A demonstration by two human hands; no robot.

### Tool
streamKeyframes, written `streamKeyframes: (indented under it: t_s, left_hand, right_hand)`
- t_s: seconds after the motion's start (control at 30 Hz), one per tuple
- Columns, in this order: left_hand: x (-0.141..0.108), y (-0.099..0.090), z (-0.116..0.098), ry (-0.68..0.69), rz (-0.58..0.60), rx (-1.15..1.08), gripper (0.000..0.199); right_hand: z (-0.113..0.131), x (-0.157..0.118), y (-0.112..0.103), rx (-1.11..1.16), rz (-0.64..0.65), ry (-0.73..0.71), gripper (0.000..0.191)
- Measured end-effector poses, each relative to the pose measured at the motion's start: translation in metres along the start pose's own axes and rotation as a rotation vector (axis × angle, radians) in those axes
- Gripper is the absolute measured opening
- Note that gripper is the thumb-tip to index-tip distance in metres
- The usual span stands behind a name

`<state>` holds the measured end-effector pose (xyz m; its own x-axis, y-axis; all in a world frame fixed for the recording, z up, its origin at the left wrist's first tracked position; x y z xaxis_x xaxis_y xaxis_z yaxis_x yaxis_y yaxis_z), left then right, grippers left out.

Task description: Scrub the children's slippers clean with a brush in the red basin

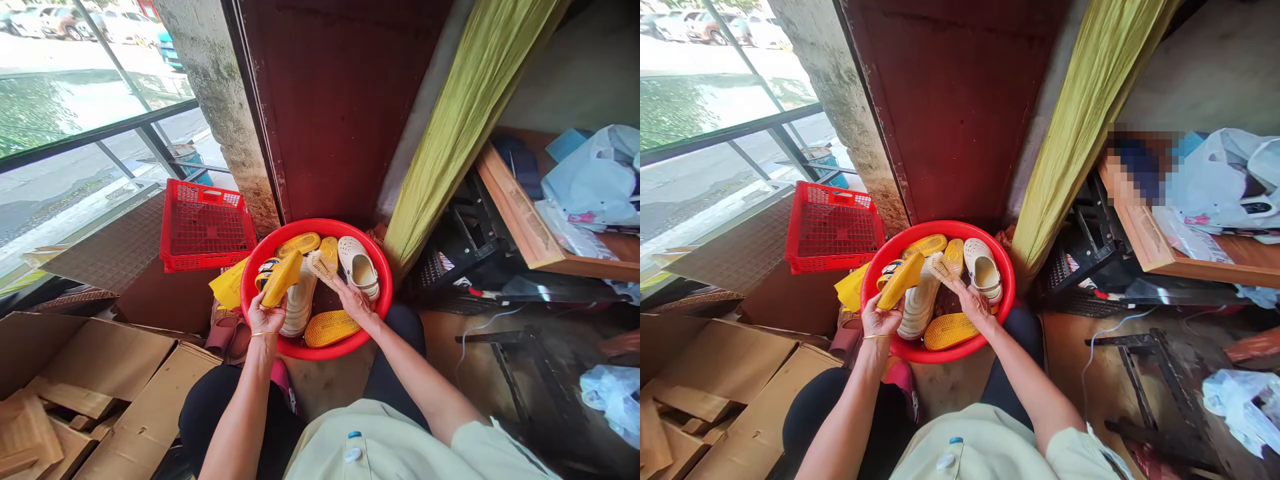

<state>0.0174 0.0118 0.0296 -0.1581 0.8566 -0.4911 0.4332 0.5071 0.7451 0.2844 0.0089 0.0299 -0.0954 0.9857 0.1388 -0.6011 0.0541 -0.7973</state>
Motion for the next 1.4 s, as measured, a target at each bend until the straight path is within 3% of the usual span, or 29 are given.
streamKeyframes:
  t_s: [0.07, 0.13, 0.2, 0.27, 0.37, 0.5, 0.6, 0.67, 0.73, 0.8, 0.9, 1.03, 1.2, 1.3, 1.4]
  left_hand:
    - [-0.003, 0.008, -0.010, 0.123, 0.075, 0.066, 0.041]
    - [-0.006, 0.015, -0.020, 0.308, 0.114, 0.211, 0.049]
    - [-0.007, 0.019, -0.027, 0.472, 0.115, 0.425, 0.053]
    - [-0.005, 0.022, -0.028, 0.529, 0.128, 0.706, 0.052]
    - [0.000, 0.021, -0.018, 0.549, 0.190, 1.156, 0.051]
    - [-0.008, 0.021, 0.008, 0.670, 0.271, 1.496, 0.044]
    - [-0.017, 0.031, 0.032, 0.722, 0.286, 1.434, 0.029]
    - [-0.014, 0.045, 0.049, 0.654, 0.305, 1.273, 0.025]
    - [0.000, 0.063, 0.069, 0.521, 0.318, 1.137, 0.028]
    - [0.019, 0.083, 0.089, 0.451, 0.328, 1.137, 0.034]
    - [0.047, 0.103, 0.117, 0.471, 0.373, 1.217, 0.041]
    - [0.072, 0.104, 0.143, 0.572, 0.361, 1.232, 0.052]
    - [0.086, 0.098, 0.149, 0.572, 0.302, 1.428, 0.050]
    - [0.092, 0.099, 0.138, 0.496, 0.245, 1.424, 0.039]
    - [0.095, 0.101, 0.117, 0.431, 0.159, 1.275, 0.024]
  right_hand:
    - [-0.003, 0.002, -0.007, -0.116, 0.029, 0.029, 0.052]
    - [-0.004, 0.002, -0.012, -0.090, 0.043, 0.047, 0.053]
    - [-0.007, 0.001, -0.016, -0.014, 0.050, 0.049, 0.054]
    - [-0.014, -0.001, -0.019, 0.077, 0.067, 0.032, 0.053]
    - [-0.028, -0.008, -0.020, 0.239, 0.079, 0.073, 0.052]
    - [-0.050, -0.014, -0.017, 0.515, 0.026, 0.357, 0.059]
    - [-0.053, -0.012, -0.015, 0.713, -0.002, 0.447, 0.064]
    - [-0.052, -0.008, -0.014, 0.791, -0.005, 0.466, 0.067]
    - [-0.050, -0.005, -0.013, 0.846, -0.012, 0.473, 0.070]
    - [-0.048, -0.003, -0.013, 0.892, -0.024, 0.469, 0.073]
    - [-0.050, -0.004, -0.010, 0.926, -0.035, 0.474, 0.074]
    - [-0.054, -0.004, -0.004, 0.914, -0.018, 0.458, 0.069]
    - [-0.054, 0.000, 0.000, 0.918, -0.003, 0.464, 0.068]
    - [-0.053, 0.002, -0.001, 0.948, 0.003, 0.470, 0.068]
    - [-0.054, 0.003, -0.004, 0.970, -0.038, 0.487, 0.072]
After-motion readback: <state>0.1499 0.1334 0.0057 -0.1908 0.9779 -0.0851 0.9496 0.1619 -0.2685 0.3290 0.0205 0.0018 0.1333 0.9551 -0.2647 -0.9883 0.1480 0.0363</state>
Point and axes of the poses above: each hand's wrist, its own x-axis towards the middle knuckle, its own y-axis out of the palm, z = x × y, the point moved 4 cm from there along x, towards the middle knuckle, and after that the axes turned 2 degrees about -z, right-handed, at the moved point
